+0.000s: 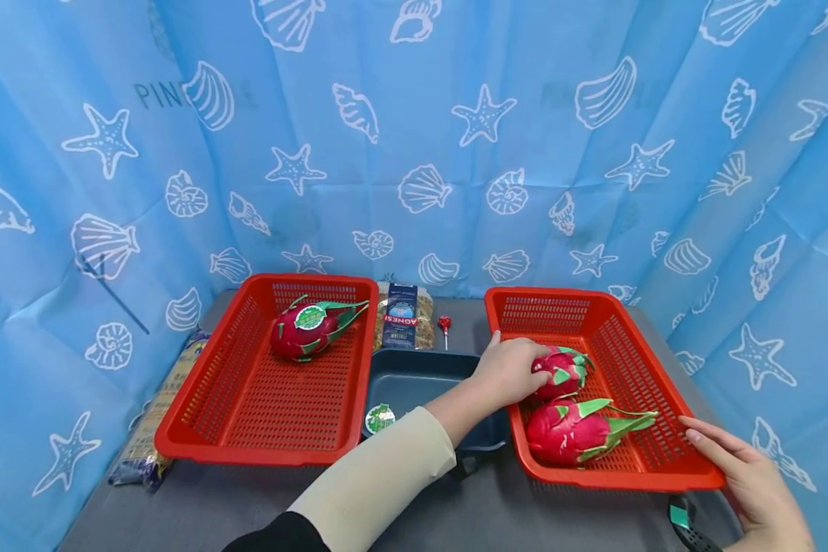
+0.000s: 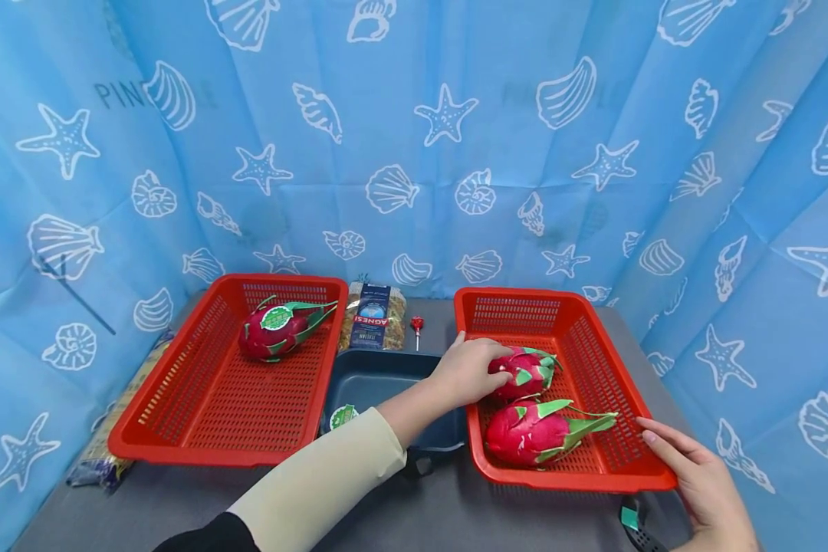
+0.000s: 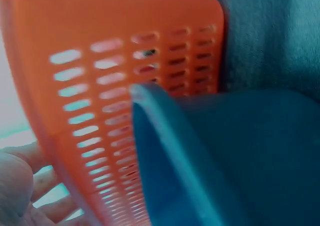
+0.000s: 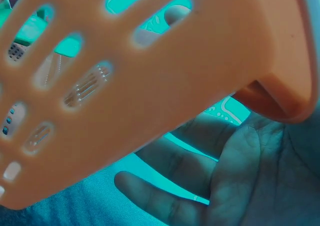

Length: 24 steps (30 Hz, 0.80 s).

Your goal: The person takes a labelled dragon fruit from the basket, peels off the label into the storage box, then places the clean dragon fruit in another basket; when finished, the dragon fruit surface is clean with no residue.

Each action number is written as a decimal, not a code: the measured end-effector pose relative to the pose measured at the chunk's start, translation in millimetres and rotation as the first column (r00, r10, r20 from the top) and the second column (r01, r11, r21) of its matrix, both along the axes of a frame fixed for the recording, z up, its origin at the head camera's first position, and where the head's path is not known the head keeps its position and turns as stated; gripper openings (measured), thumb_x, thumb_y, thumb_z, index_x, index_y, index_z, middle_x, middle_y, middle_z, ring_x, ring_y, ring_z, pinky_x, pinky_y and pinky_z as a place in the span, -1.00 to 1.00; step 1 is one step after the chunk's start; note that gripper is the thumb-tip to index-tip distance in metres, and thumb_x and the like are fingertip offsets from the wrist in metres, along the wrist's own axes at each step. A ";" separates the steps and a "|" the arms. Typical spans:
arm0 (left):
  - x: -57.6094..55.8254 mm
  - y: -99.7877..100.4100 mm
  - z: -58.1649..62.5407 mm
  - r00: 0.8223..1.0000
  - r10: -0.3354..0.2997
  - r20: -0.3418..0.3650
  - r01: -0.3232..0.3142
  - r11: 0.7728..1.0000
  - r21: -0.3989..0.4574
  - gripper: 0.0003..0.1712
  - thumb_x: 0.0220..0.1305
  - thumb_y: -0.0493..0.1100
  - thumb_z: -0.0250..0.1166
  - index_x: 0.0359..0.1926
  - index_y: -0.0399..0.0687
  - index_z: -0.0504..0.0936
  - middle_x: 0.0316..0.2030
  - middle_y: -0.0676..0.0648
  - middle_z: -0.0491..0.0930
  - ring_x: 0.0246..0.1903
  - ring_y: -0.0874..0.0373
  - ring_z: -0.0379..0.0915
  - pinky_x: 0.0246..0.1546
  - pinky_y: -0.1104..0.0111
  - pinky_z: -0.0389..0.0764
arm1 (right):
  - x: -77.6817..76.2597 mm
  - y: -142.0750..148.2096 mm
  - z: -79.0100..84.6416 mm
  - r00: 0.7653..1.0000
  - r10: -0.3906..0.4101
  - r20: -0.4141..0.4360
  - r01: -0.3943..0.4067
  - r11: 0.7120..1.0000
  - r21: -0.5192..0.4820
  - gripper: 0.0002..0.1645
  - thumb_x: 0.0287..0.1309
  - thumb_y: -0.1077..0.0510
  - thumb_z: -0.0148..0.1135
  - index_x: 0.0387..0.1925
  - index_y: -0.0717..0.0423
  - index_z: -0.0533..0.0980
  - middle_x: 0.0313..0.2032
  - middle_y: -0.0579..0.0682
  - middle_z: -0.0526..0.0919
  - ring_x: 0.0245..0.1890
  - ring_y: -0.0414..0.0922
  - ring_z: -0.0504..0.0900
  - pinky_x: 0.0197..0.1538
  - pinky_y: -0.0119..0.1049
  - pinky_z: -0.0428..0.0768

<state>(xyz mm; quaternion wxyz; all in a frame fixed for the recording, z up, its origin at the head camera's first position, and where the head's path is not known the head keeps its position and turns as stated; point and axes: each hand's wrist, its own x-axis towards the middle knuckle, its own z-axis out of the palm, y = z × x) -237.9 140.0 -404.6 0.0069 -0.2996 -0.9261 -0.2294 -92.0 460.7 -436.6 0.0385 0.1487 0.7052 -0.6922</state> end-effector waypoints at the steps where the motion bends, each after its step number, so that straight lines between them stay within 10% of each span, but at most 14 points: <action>1: 3.3 -3.5 1.7 1.000 -0.002 -0.008 0.002 1.000 0.025 -0.43 0.29 0.13 0.43 0.31 0.28 0.63 0.07 0.23 0.66 0.11 0.34 0.49 0.41 0.06 0.27 | 0.3 -0.2 -0.1 1.000 -0.001 0.002 0.001 1.000 -0.004 -0.55 0.56 0.08 0.06 -0.23 -0.58 0.73 -0.26 -0.42 0.70 -0.37 -0.10 0.78 -0.31 -0.26 0.73; 14: 59.6 -65.5 29.0 0.983 -0.005 -0.182 0.064 0.946 0.318 -0.52 0.31 -0.02 0.41 0.23 0.08 0.66 0.14 0.09 0.62 0.08 0.28 0.52 -0.01 0.47 0.59 | -3.0 -2.6 4.3 0.998 -0.002 0.065 -0.001 0.999 0.038 -0.57 0.56 0.01 0.07 -0.28 -0.67 0.68 -0.29 -0.43 0.68 -0.36 -0.11 0.78 -0.30 -0.27 0.72; 24: 96.8 -121.1 14.9 0.983 0.051 -0.177 0.049 0.854 0.518 -0.61 0.37 -0.15 0.38 0.19 0.04 0.69 0.14 0.06 0.63 0.13 0.27 0.52 0.06 0.39 0.60 | -1.8 0.3 2.9 0.999 0.001 0.054 -0.003 1.000 0.030 -0.56 0.56 0.02 0.06 -0.27 -0.66 0.69 -0.29 -0.46 0.67 -0.39 -0.10 0.78 -0.32 -0.25 0.73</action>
